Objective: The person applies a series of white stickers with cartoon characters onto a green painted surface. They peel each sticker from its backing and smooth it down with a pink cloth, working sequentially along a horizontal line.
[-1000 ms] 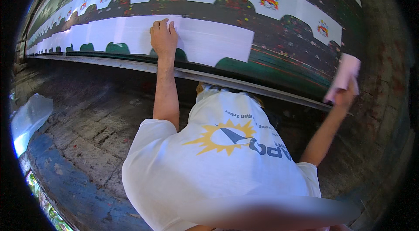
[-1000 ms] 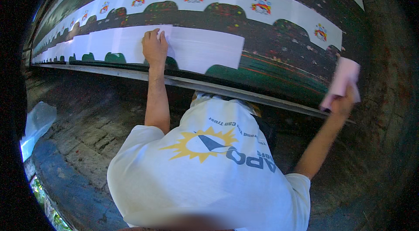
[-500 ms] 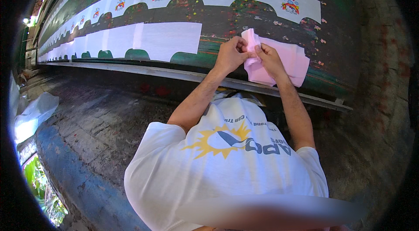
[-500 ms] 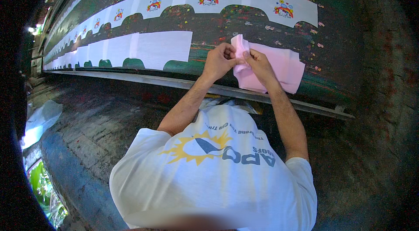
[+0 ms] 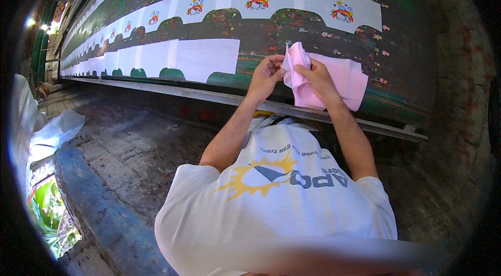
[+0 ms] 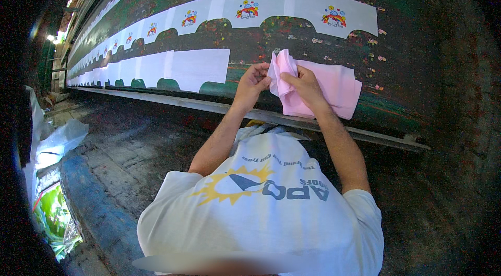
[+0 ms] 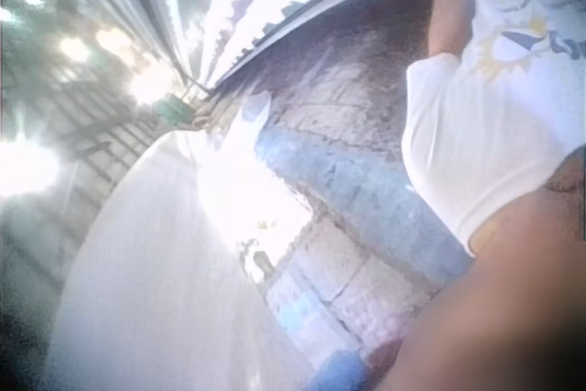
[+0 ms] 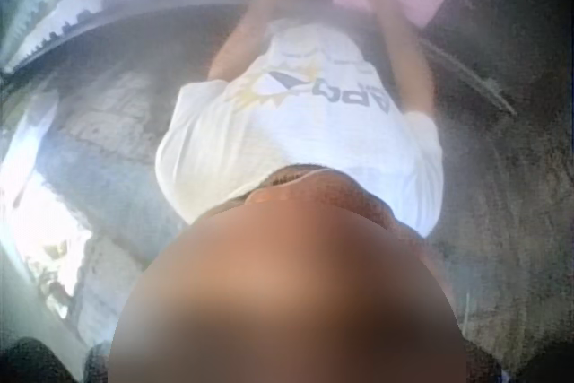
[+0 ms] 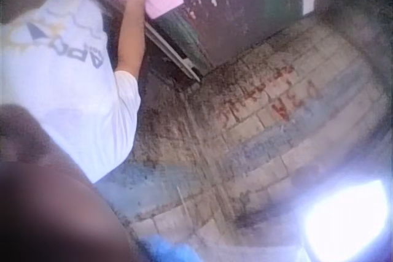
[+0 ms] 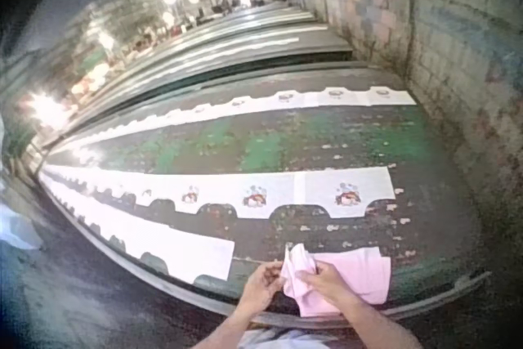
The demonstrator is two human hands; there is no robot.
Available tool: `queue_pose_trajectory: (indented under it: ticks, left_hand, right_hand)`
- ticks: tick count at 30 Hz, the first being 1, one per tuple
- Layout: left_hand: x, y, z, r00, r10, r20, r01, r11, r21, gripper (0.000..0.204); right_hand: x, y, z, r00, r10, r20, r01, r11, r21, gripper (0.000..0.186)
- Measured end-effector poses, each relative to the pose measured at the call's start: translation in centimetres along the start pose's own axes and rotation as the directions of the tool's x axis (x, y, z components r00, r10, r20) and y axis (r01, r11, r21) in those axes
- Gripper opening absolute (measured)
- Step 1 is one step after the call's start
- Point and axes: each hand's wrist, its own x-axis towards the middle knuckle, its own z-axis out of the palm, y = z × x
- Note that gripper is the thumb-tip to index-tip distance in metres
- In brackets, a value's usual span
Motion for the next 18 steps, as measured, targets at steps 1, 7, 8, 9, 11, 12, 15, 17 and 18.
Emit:
queue_pose_trajectory:
  ticks: [1, 7, 8, 9, 11, 12, 15, 17, 18]
  left_hand:
    - [0.0, 0.0, -0.1, 1.000, -0.014, -0.009, 0.014, 1.000, -0.013, 0.040]
    - [2.1, -0.2, -0.1, 0.999, 0.044, -0.007, -0.040, 0.955, 0.295, 0.033]
    - [2.5, -0.3, -0.3, 1.000, 0.008, 0.004, -0.008, 0.944, 0.330, 0.029]
    - [2.7, -0.3, -0.8, 0.999, -0.033, 0.013, 0.026, 0.930, 0.368, 0.026]
    - [3.1, -0.5, -1.5, 0.999, -0.011, -0.030, 0.021, 0.930, 0.368, 0.022]
    - [3.3, -0.7, -1.8, 0.995, 0.047, -0.084, -0.016, 0.944, 0.331, 0.021]
    - [3.2, -1.4, -2.4, 0.978, 0.108, -0.177, -0.037, 0.931, 0.364, 0.020]
    - [3.0, -1.9, -2.6, 0.963, 0.140, -0.232, -0.046, 0.928, 0.371, 0.019]
    - [2.9, -2.0, -2.6, 0.949, 0.165, -0.267, -0.067, 0.937, 0.342, 0.019]
  right_hand:
    - [-0.1, 0.0, -0.1, 1.000, 0.002, 0.023, -0.003, 1.000, 0.018, 0.037]
    - [-0.1, 0.7, -0.3, 0.995, -0.025, 0.101, 0.041, 0.985, -0.166, 0.038]
    - [0.0, 0.9, -0.4, 0.996, -0.029, 0.086, 0.042, 0.987, -0.157, 0.036]
    - [0.0, 1.1, -0.5, 0.998, -0.018, 0.062, 0.027, 0.988, -0.151, 0.035]
    - [0.1, 1.5, -0.8, 1.000, 0.003, 0.011, -0.003, 0.999, -0.052, 0.033]
    - [0.1, 1.6, -1.1, 1.000, 0.018, -0.014, -0.018, 0.999, 0.042, 0.032]
    - [-0.4, 1.9, -1.7, 0.995, -0.006, -0.103, 0.024, 0.984, 0.175, 0.030]
    - [-0.7, 1.9, -2.0, 0.988, -0.031, -0.152, 0.060, 0.981, 0.186, 0.029]
    - [-1.0, 1.7, -2.2, 0.985, -0.037, -0.169, 0.067, 0.982, 0.177, 0.029]
